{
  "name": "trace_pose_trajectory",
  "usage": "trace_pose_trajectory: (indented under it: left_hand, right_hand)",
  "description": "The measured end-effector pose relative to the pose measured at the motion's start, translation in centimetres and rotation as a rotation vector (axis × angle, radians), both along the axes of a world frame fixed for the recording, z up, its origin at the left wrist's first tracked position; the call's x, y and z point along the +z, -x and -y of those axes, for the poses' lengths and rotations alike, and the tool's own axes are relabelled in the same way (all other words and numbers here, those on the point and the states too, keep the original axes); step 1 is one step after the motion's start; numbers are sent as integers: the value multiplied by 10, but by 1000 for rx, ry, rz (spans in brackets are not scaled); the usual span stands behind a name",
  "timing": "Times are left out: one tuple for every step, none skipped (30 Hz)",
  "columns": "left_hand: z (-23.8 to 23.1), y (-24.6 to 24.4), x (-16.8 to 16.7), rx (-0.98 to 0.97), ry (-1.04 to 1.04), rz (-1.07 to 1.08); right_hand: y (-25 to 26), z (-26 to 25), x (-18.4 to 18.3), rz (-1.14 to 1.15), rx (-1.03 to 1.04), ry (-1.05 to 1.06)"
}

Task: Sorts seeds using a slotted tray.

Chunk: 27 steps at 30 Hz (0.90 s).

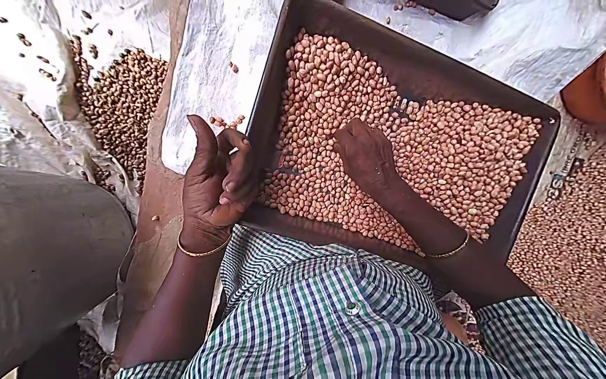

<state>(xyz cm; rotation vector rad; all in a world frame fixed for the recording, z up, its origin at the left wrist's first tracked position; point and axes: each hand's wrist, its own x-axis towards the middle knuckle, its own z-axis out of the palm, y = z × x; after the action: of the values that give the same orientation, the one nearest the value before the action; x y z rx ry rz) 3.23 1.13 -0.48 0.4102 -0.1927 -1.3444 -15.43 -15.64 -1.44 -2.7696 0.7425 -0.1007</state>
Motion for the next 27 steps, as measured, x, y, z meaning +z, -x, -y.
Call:
trace_pose_trajectory:
  left_hand:
    - [0, 0, 0, 0, 5, 2]
    - [-1, 0, -1, 2, 9, 12]
    - [-1, 0, -1, 6, 11, 20]
    - [-2, -1, -1, 8, 12, 22]
    - [-3, 0, -2, 10, 17, 19]
    - [-4, 1, -2, 5, 18, 22]
    - [-3, 1, -1, -1, 7, 19]
    - [-1, 1, 1, -2, -5, 16]
    - [0, 1, 1, -2, -14, 16]
    - [1, 1, 1, -3, -12, 22]
    - [0, 0, 1, -4, -6, 31]
    - [0, 0, 0, -6, 0, 40]
    - [-1, 0, 0, -6, 6, 43]
    - [-1, 0, 0, -7, 11, 41]
    - [-1, 1, 0, -6, 15, 36]
    - [-1, 1, 0, -3, 15, 38]
    - [-1, 1, 1, -6, 10, 44]
    - [-2, 1, 1, -22, -4, 60]
    - [-2, -1, 1, -68, -24, 94]
    - [-4, -3, -1, -163, -40, 145]
    - [-3, -4, -3, -303, -60, 205]
    - [0, -4, -5, -445, -99, 269]
    - [4, -3, -6, -570, -133, 321]
    - [6, -2, -6, -644, -161, 360]
    - [6, -2, -5, -664, -178, 383]
    - [5, -3, -3, -634, -189, 393]
    - [4, -4, -2, -570, -197, 393]
  right_hand:
    - [-1, 10, -5, 114, -73, -113]
    - [0, 21, -5, 271, -179, -318]
    - [4, 32, -3, 470, -291, -568]
    - [10, 40, -1, 693, -388, -824]
    - [20, 42, 6, 796, -444, -1001]
    - [34, 37, 16, 774, -446, -1083]
    - [48, 22, 32, 670, -441, -1083]
    - [55, 11, 39, 549, -450, -1001]
    - [56, 2, 42, 415, -446, -872]
    - [55, -5, 41, 294, -406, -742]
    - [51, -9, 38, 197, -338, -623]
    - [48, -11, 32, 141, -269, -517]
    - [46, -12, 26, 111, -205, -428]
    - [45, -12, 23, 108, -162, -365]
    - [45, -11, 21, 130, -151, -341]
    - [45, -10, 23, 164, -172, -354]
    - [45, -11, 28, 224, -238, -428]
    - [45, -12, 32, 328, -323, -558]
    - [43, -14, 39, 445, -368, -706]
    - [39, -19, 48, 530, -360, -834]
    - [37, -26, 56, 577, -307, -924]
    - [33, -31, 61, 586, -234, -968]
    - [29, -34, 65, 568, -175, -967]
    - [28, -34, 66, 539, -161, -928]
    - [29, -31, 64, 485, -189, -846]
    - [34, -28, 61, 398, -230, -749]
    - [40, -24, 54, 317, -253, -670]
